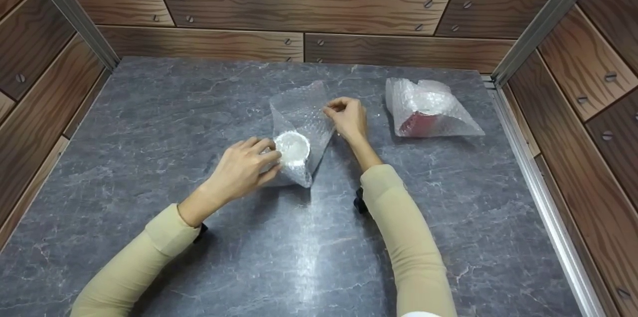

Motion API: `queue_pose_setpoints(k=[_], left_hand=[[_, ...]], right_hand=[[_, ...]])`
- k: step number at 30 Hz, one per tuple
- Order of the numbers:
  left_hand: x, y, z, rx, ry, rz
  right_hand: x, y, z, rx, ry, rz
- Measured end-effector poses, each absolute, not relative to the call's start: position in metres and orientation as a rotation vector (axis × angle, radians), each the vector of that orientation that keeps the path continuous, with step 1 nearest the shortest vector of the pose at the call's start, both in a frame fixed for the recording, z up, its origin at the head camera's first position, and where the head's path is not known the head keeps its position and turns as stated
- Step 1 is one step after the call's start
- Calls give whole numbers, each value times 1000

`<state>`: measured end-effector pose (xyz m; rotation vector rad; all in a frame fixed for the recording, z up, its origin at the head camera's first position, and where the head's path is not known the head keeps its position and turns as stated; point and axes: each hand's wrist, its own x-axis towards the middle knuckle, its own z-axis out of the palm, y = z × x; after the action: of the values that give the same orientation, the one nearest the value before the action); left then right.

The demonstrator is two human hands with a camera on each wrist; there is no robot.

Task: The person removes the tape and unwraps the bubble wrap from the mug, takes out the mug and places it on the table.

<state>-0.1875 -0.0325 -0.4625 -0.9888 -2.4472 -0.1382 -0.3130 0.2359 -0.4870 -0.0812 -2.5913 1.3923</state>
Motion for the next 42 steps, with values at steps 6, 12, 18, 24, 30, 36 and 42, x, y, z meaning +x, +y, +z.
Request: queue_pose_setpoints(k=[6, 12, 18, 24, 30, 36, 42], left_hand=[[-187, -32, -464, -992, -2450, -125], [-189, -32, -463, -989, -2442, -133], [-188, -34, -463, -978, -2424, -128], [-187, -33, -464, -972, -2415, -139], [-187, -32, -464, -980, -2424, -144], [-187, -32, -465, -975, -2424, -135], [-187, -32, -465, -970, -2426, -139]], right_hand=[[-317, 238, -494, -59, -2648, 1316], [-321, 238, -496, -95, -2706, 1271], [-319, 240, -491, -109, -2684, 1274], [-311, 248, -482, -72, -2693, 1270], [-299, 253, -473, -29, -2698, 1237], [-284, 250, -462, 37, -2733, 1226], [-269, 245, -452, 104, -2751, 1237]])
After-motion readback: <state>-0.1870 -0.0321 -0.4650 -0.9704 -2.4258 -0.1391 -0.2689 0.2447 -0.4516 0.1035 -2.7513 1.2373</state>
